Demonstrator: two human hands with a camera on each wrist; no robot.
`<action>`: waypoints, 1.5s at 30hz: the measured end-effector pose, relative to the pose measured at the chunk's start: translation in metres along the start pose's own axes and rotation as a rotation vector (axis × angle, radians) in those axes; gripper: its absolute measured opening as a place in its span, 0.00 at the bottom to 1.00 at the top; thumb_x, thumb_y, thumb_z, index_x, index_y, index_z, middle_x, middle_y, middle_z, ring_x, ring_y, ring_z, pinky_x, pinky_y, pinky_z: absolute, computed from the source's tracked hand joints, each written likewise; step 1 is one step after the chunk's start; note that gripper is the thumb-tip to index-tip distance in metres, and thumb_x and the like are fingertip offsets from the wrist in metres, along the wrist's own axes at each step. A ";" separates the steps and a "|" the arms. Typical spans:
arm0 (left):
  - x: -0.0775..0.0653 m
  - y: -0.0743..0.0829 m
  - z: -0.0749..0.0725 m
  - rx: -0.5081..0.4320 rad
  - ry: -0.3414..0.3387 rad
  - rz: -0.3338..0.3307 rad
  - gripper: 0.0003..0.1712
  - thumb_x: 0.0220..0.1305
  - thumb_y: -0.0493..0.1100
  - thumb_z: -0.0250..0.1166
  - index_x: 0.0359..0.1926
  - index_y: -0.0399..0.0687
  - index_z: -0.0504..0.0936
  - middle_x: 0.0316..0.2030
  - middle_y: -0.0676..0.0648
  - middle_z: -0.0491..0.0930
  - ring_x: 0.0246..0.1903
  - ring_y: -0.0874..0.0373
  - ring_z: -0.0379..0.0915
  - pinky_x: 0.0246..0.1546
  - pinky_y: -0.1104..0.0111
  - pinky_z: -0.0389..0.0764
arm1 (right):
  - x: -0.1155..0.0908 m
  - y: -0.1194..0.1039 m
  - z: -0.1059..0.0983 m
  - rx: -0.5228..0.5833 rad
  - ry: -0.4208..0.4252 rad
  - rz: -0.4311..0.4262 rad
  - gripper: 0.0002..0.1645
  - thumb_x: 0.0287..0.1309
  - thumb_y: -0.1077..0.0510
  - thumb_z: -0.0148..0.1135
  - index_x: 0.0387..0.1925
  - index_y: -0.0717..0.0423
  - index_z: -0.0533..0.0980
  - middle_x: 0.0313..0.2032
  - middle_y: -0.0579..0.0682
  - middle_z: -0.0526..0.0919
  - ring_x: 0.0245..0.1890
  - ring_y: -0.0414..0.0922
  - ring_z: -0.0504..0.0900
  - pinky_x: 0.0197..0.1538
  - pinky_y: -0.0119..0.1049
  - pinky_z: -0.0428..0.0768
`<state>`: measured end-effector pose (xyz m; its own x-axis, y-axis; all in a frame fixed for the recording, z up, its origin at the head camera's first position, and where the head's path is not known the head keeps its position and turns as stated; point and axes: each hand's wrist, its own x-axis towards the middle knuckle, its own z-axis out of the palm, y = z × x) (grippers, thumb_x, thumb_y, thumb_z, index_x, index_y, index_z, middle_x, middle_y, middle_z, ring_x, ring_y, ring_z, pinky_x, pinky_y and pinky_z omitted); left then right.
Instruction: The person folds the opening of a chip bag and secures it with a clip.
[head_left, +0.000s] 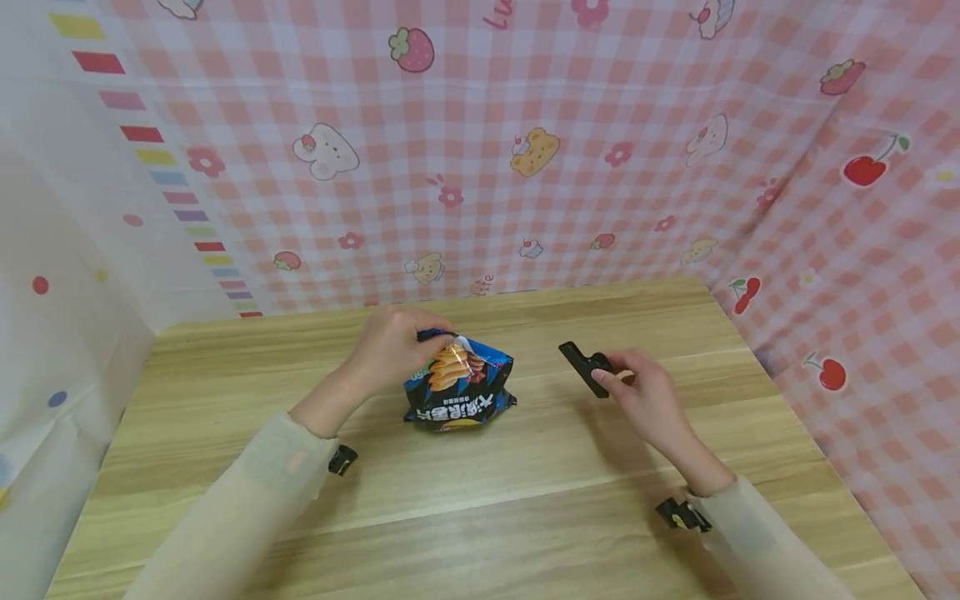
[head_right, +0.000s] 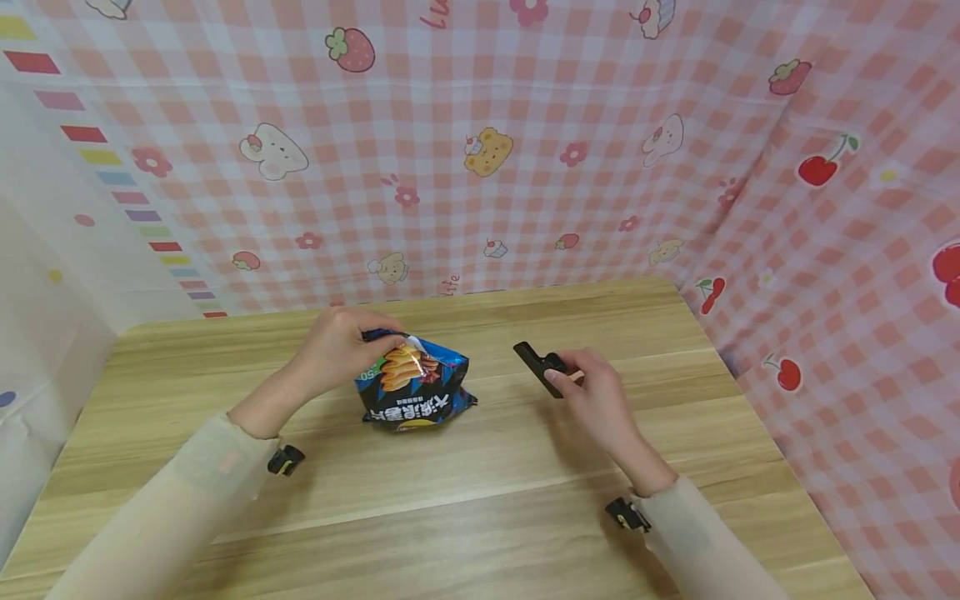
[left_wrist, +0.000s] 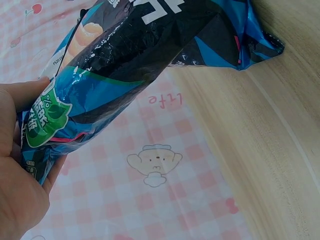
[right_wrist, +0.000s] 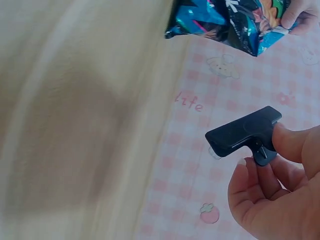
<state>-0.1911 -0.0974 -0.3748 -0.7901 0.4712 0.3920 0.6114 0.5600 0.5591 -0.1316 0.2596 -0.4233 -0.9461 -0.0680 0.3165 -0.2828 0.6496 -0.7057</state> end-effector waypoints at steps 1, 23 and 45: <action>0.000 0.000 0.000 -0.001 0.000 0.000 0.06 0.65 0.37 0.75 0.42 0.42 0.93 0.40 0.44 0.91 0.32 0.58 0.87 0.29 0.69 0.86 | 0.002 -0.002 0.001 0.005 0.002 -0.006 0.11 0.65 0.67 0.71 0.47 0.68 0.84 0.37 0.56 0.84 0.37 0.50 0.83 0.38 0.25 0.78; 0.001 -0.002 0.001 0.024 0.012 0.024 0.06 0.65 0.37 0.75 0.42 0.43 0.93 0.39 0.45 0.91 0.30 0.60 0.86 0.26 0.69 0.82 | 0.035 -0.041 0.028 0.054 -0.035 -0.091 0.13 0.64 0.67 0.71 0.50 0.67 0.85 0.40 0.57 0.84 0.43 0.50 0.81 0.45 0.37 0.81; -0.001 -0.003 0.001 0.004 0.022 0.027 0.05 0.64 0.37 0.75 0.41 0.42 0.93 0.39 0.45 0.91 0.30 0.60 0.86 0.26 0.69 0.83 | 0.048 -0.062 0.054 0.070 0.003 -0.274 0.12 0.61 0.69 0.73 0.47 0.67 0.86 0.36 0.53 0.83 0.35 0.45 0.79 0.32 0.31 0.73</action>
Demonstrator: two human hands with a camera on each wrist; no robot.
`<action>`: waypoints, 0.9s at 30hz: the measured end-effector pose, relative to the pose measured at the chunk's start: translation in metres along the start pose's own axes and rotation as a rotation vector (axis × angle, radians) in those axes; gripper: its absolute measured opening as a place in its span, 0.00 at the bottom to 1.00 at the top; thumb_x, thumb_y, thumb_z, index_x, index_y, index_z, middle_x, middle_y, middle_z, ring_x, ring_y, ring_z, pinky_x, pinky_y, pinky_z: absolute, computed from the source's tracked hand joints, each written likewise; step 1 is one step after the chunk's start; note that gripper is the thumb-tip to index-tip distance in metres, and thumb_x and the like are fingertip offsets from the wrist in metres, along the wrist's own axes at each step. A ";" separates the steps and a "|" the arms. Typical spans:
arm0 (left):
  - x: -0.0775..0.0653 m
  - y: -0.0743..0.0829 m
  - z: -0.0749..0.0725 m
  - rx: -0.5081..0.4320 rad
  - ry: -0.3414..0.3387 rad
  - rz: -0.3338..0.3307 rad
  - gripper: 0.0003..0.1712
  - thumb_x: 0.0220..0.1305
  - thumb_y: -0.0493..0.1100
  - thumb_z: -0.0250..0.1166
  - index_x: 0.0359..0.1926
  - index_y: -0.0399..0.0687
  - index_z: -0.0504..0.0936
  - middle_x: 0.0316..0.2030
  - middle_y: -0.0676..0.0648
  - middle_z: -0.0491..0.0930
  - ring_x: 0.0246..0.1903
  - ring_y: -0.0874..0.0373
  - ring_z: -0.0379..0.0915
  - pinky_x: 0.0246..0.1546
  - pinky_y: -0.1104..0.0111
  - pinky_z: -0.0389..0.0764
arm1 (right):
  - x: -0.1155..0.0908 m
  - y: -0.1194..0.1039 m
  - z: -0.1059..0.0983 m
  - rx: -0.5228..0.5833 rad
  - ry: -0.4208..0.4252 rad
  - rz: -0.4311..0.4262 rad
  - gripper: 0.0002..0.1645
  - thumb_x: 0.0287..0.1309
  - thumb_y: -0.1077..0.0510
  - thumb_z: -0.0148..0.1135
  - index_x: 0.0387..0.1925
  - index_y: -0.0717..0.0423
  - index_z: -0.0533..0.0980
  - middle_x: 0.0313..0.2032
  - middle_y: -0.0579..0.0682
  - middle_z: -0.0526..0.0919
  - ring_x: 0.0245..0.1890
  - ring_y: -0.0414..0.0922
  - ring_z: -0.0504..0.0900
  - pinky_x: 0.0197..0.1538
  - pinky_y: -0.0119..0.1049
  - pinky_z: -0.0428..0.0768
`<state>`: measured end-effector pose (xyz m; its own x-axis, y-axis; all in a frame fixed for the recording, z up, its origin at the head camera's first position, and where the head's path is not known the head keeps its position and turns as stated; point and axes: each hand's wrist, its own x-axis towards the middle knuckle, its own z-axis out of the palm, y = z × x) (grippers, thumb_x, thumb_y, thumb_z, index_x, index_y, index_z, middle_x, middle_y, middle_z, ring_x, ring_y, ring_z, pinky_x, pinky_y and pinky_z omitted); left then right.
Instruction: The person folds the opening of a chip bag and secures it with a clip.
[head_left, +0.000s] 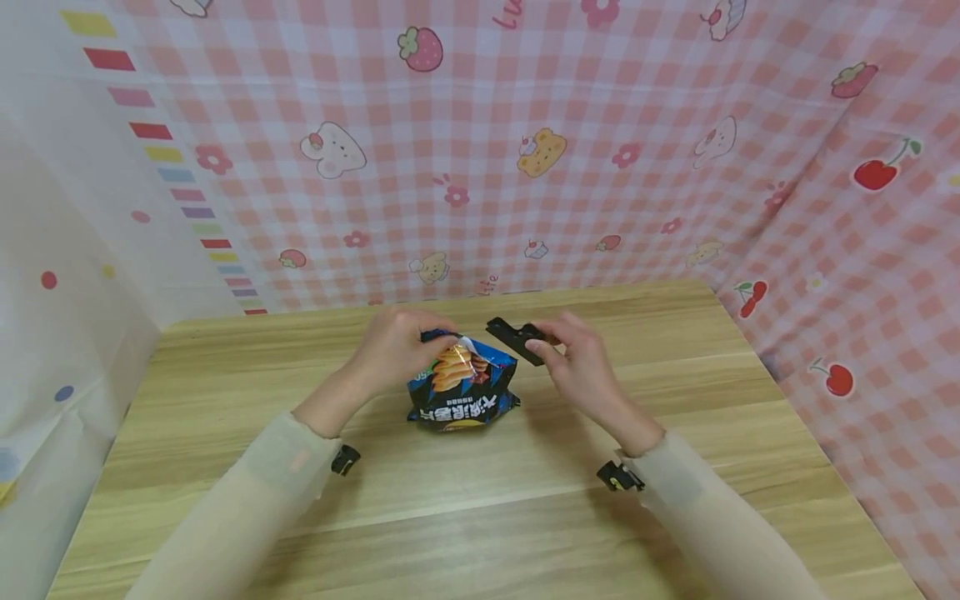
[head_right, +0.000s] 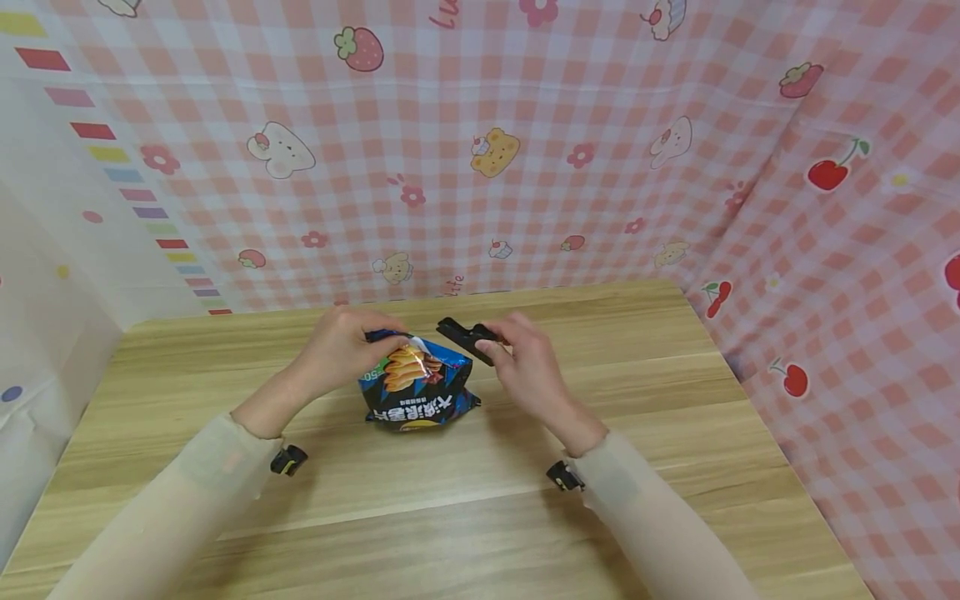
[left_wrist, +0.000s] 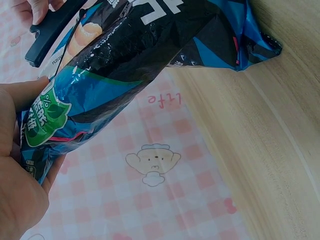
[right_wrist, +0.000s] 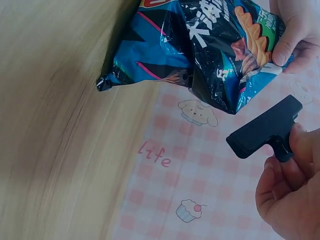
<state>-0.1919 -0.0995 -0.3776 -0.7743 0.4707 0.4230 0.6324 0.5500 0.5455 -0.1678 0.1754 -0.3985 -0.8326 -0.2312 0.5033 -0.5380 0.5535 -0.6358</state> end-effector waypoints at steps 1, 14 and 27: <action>0.000 0.000 0.000 -0.002 0.000 0.000 0.05 0.64 0.37 0.75 0.41 0.42 0.93 0.39 0.45 0.91 0.29 0.61 0.86 0.26 0.69 0.82 | 0.000 0.000 0.001 0.000 0.003 -0.011 0.12 0.60 0.69 0.73 0.46 0.68 0.86 0.35 0.53 0.83 0.34 0.45 0.78 0.32 0.30 0.73; -0.001 -0.001 0.000 -0.007 -0.002 0.006 0.06 0.64 0.36 0.75 0.42 0.42 0.93 0.39 0.45 0.91 0.25 0.64 0.82 0.24 0.70 0.78 | 0.006 0.002 0.013 0.008 0.018 -0.187 0.13 0.56 0.72 0.75 0.45 0.71 0.86 0.32 0.55 0.83 0.29 0.44 0.73 0.30 0.31 0.72; 0.000 0.001 -0.001 -0.023 -0.022 -0.059 0.06 0.65 0.36 0.74 0.43 0.44 0.92 0.41 0.46 0.91 0.21 0.65 0.75 0.22 0.69 0.75 | 0.011 0.001 0.018 -0.012 0.015 -0.305 0.12 0.54 0.72 0.76 0.42 0.69 0.87 0.30 0.53 0.82 0.30 0.45 0.75 0.32 0.35 0.75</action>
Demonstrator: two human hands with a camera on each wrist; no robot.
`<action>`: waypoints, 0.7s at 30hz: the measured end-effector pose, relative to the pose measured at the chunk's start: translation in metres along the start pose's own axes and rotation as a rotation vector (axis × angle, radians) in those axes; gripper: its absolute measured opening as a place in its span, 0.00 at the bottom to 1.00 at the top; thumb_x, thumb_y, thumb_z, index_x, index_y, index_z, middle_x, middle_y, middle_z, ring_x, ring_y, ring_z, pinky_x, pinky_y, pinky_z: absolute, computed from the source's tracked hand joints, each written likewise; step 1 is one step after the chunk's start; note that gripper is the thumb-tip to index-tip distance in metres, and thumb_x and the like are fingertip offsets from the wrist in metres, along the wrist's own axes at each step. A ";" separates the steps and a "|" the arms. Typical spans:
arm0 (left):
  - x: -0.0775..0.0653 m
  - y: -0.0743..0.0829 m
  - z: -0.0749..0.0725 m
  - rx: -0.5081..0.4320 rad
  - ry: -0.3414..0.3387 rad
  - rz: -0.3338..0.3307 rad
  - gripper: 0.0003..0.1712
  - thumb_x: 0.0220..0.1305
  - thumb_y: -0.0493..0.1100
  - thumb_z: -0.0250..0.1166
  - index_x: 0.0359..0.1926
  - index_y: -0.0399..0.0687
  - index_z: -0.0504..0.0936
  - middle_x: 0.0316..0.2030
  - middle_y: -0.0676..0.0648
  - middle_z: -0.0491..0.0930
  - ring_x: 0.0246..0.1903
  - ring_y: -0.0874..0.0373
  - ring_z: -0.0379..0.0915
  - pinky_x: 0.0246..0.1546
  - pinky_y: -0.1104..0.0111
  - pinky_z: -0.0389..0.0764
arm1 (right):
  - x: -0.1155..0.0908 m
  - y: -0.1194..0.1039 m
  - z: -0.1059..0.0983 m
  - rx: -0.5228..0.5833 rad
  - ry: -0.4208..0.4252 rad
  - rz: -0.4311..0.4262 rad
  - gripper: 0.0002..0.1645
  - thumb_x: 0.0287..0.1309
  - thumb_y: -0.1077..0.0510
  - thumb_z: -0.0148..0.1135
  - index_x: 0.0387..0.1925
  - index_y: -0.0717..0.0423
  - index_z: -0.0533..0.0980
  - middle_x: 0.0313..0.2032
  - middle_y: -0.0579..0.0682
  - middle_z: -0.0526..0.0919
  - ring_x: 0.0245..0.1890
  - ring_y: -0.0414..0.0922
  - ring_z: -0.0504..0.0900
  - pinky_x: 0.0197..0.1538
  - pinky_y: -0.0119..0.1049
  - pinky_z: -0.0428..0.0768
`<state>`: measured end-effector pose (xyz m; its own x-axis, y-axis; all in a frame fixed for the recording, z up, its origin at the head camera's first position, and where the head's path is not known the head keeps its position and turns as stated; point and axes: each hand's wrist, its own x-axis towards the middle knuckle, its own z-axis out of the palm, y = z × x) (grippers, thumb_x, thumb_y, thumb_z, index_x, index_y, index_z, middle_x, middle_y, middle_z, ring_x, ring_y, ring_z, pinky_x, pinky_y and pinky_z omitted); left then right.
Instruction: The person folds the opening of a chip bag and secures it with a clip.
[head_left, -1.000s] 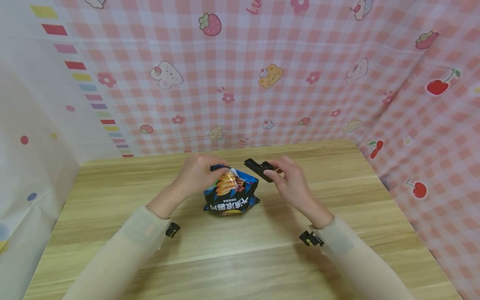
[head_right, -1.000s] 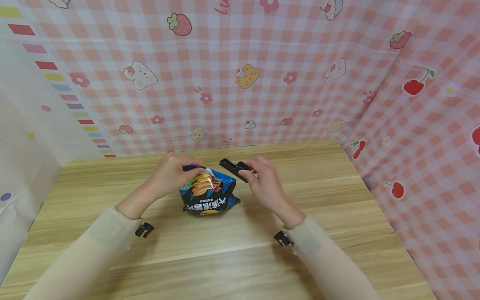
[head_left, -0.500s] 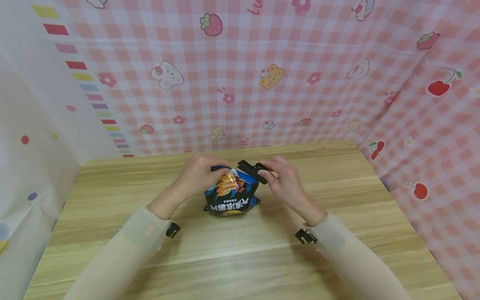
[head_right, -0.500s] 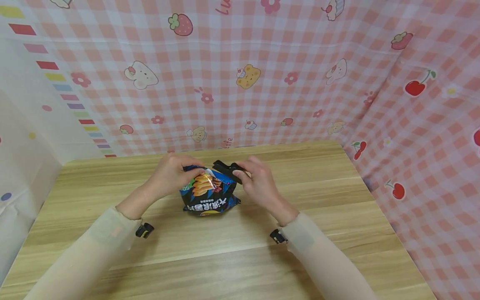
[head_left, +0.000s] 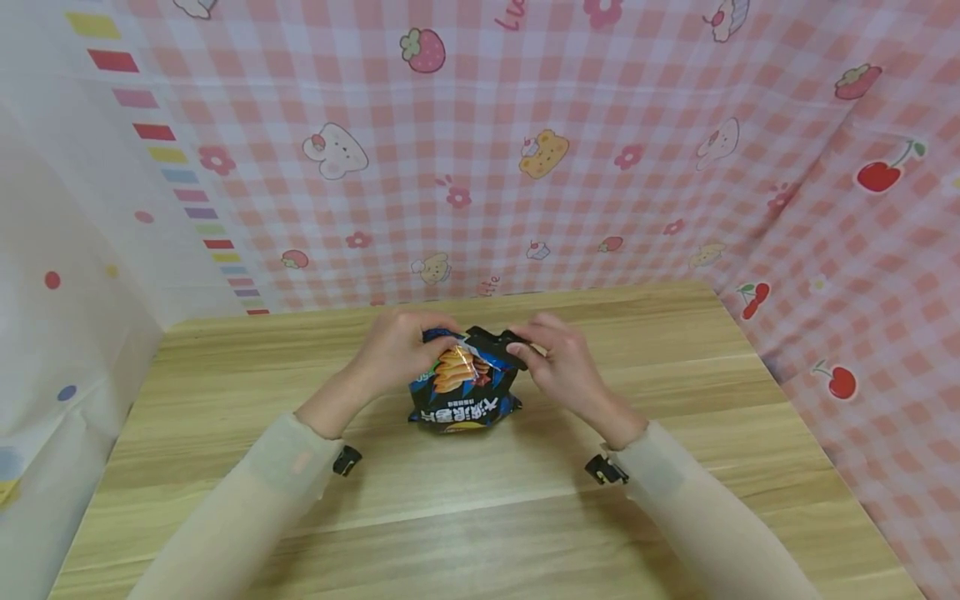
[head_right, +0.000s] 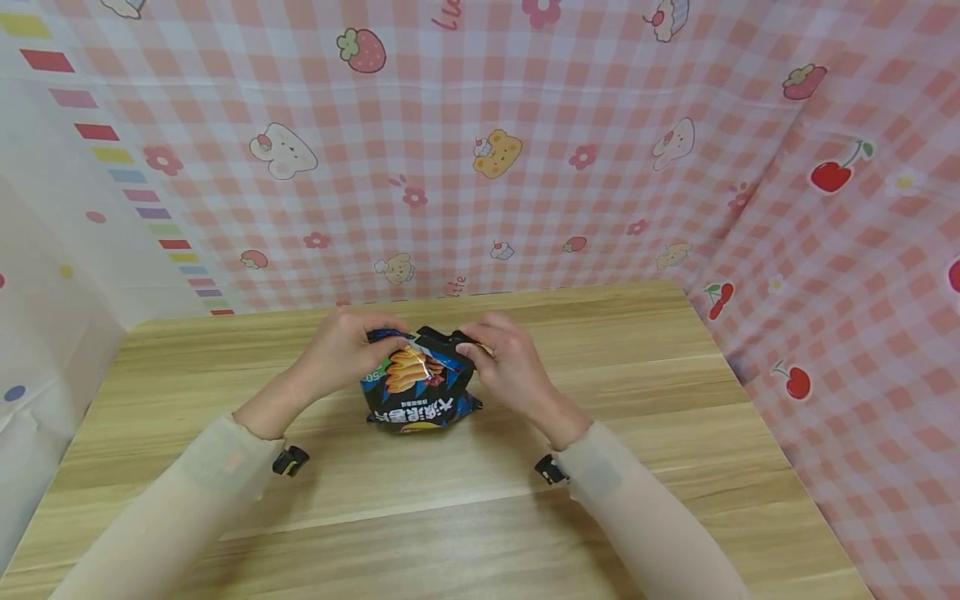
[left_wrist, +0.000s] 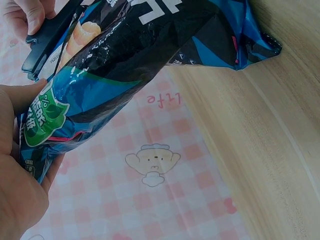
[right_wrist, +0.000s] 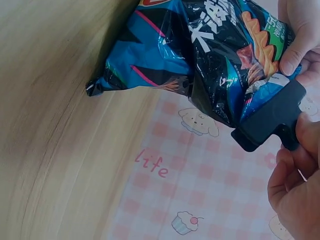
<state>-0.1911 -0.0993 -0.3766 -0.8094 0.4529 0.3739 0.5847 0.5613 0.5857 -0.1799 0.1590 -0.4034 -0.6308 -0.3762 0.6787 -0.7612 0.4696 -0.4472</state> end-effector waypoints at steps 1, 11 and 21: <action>0.000 0.000 0.000 0.000 0.003 0.003 0.06 0.65 0.36 0.75 0.43 0.44 0.92 0.41 0.46 0.91 0.22 0.65 0.76 0.23 0.69 0.76 | 0.000 0.000 0.000 -0.004 0.001 -0.007 0.11 0.53 0.72 0.76 0.41 0.69 0.87 0.30 0.53 0.82 0.30 0.45 0.75 0.32 0.36 0.75; 0.000 -0.003 0.001 0.006 0.018 0.043 0.07 0.63 0.34 0.75 0.42 0.42 0.92 0.40 0.45 0.91 0.23 0.65 0.78 0.25 0.69 0.79 | 0.005 0.002 -0.001 -0.004 -0.036 -0.019 0.09 0.54 0.72 0.76 0.40 0.68 0.88 0.29 0.53 0.82 0.27 0.45 0.73 0.29 0.32 0.69; 0.001 -0.002 0.001 0.016 0.023 0.044 0.07 0.63 0.33 0.74 0.42 0.42 0.92 0.40 0.44 0.91 0.23 0.65 0.78 0.25 0.69 0.79 | 0.008 0.002 -0.003 0.034 -0.056 -0.011 0.10 0.53 0.73 0.76 0.39 0.67 0.89 0.28 0.52 0.82 0.27 0.42 0.72 0.28 0.31 0.69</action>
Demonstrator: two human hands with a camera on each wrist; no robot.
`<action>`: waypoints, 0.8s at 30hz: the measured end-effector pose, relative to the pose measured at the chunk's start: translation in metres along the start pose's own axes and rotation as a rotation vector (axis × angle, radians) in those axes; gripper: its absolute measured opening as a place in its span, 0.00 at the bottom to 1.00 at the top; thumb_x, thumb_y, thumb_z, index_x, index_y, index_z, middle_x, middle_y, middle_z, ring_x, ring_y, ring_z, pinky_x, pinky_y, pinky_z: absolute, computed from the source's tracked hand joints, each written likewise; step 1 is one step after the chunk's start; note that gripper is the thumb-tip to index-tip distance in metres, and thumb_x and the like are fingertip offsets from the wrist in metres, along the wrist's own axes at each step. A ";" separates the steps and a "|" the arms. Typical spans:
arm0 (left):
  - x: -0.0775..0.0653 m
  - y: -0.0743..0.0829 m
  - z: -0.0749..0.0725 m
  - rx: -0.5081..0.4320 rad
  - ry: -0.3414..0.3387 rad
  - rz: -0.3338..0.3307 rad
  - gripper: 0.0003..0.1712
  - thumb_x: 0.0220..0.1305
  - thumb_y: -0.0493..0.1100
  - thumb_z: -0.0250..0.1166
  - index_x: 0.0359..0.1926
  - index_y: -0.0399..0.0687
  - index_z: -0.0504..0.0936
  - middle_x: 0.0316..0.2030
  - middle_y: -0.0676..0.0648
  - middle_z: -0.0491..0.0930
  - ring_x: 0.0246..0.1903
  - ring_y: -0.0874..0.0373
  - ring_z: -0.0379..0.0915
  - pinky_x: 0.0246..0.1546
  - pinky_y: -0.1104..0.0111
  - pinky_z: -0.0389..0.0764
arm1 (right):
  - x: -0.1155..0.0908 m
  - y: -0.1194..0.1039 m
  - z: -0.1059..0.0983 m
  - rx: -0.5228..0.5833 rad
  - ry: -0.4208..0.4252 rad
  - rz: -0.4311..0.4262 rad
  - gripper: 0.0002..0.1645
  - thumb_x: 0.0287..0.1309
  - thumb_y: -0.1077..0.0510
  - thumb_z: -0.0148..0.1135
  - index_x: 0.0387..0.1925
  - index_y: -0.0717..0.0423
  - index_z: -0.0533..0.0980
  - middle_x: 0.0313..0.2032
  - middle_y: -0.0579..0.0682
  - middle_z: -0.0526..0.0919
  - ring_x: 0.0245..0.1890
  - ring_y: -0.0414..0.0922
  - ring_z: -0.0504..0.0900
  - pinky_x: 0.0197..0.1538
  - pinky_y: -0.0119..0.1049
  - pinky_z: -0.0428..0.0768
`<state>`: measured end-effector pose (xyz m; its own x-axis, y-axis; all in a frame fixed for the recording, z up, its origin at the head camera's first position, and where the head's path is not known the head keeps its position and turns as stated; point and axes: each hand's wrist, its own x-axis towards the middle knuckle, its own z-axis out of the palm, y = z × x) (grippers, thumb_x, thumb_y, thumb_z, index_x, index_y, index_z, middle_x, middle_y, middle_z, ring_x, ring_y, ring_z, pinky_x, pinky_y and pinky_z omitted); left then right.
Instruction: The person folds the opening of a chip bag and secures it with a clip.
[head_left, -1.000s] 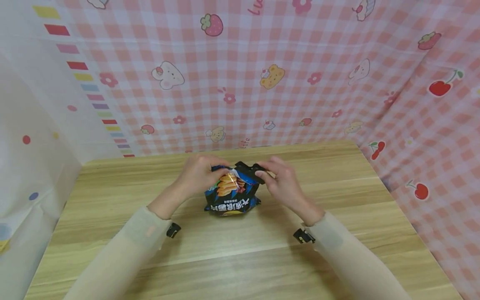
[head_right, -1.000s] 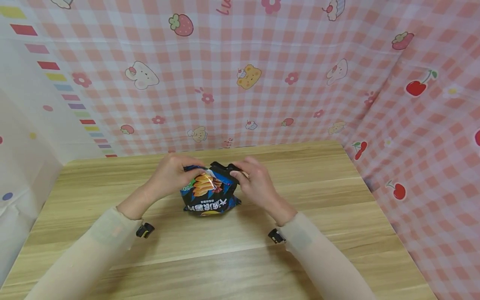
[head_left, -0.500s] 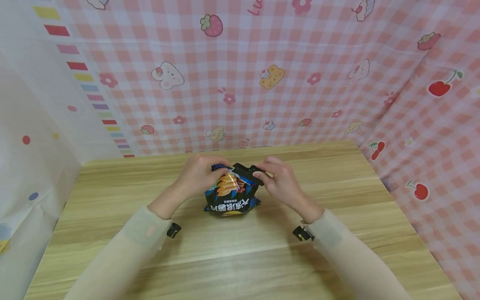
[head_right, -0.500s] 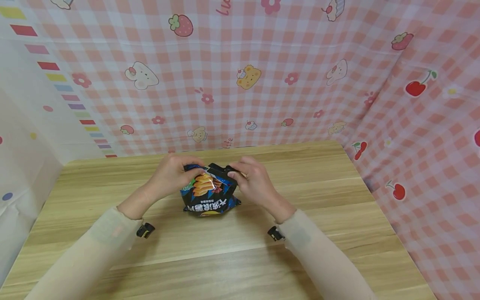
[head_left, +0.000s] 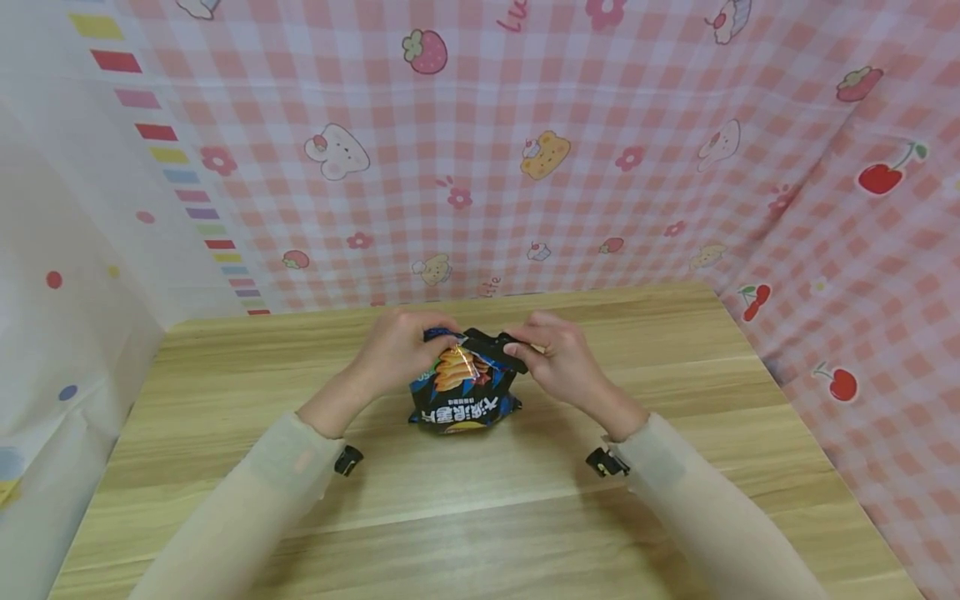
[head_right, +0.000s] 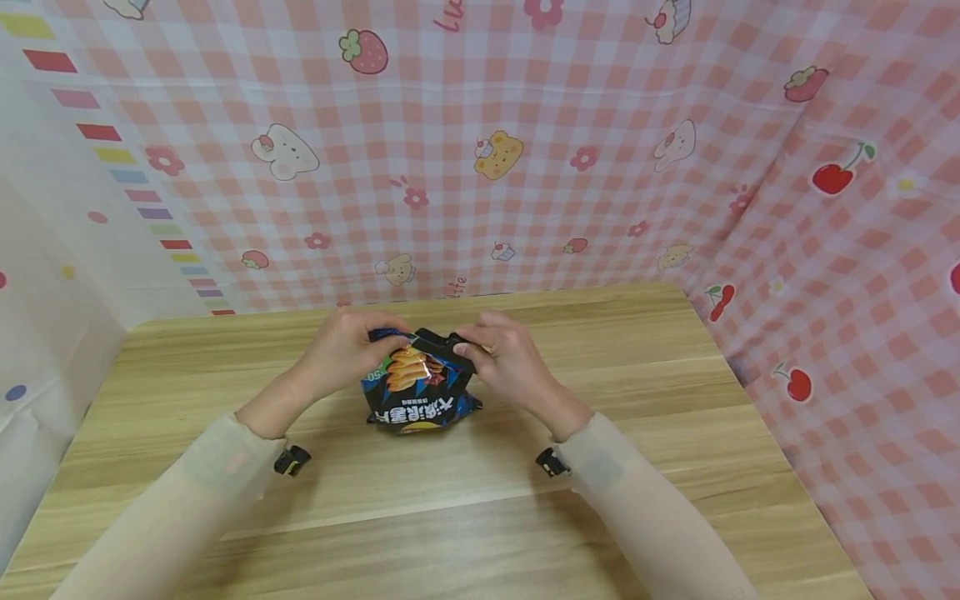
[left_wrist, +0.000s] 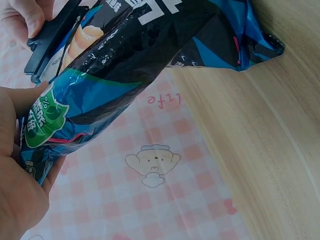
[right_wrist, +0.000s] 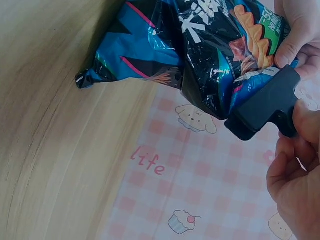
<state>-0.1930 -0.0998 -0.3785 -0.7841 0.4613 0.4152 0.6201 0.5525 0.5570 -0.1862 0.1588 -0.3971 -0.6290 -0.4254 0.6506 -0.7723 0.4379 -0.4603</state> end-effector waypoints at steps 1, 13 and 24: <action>0.000 0.000 0.000 -0.001 0.000 0.000 0.07 0.63 0.33 0.75 0.42 0.41 0.92 0.40 0.44 0.91 0.22 0.65 0.77 0.24 0.69 0.78 | 0.000 0.000 0.000 0.006 0.004 -0.001 0.10 0.53 0.73 0.76 0.39 0.67 0.89 0.28 0.52 0.82 0.27 0.42 0.72 0.28 0.31 0.69; 0.000 0.001 -0.002 -0.008 -0.008 -0.024 0.07 0.64 0.32 0.74 0.43 0.41 0.92 0.41 0.44 0.91 0.22 0.66 0.77 0.23 0.70 0.78 | 0.000 0.003 0.001 0.025 0.030 -0.055 0.10 0.51 0.76 0.76 0.38 0.69 0.89 0.26 0.51 0.81 0.25 0.42 0.73 0.27 0.28 0.69; -0.001 0.002 -0.003 -0.018 -0.014 -0.047 0.07 0.65 0.33 0.73 0.43 0.42 0.92 0.40 0.44 0.91 0.16 0.67 0.71 0.18 0.71 0.72 | 0.002 0.003 -0.007 0.047 0.048 -0.044 0.11 0.49 0.78 0.76 0.38 0.71 0.88 0.26 0.52 0.82 0.23 0.41 0.71 0.26 0.26 0.67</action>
<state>-0.1910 -0.1008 -0.3754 -0.8118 0.4451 0.3779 0.5818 0.5612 0.5888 -0.1892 0.1646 -0.3929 -0.5899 -0.4047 0.6988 -0.8033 0.3817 -0.4571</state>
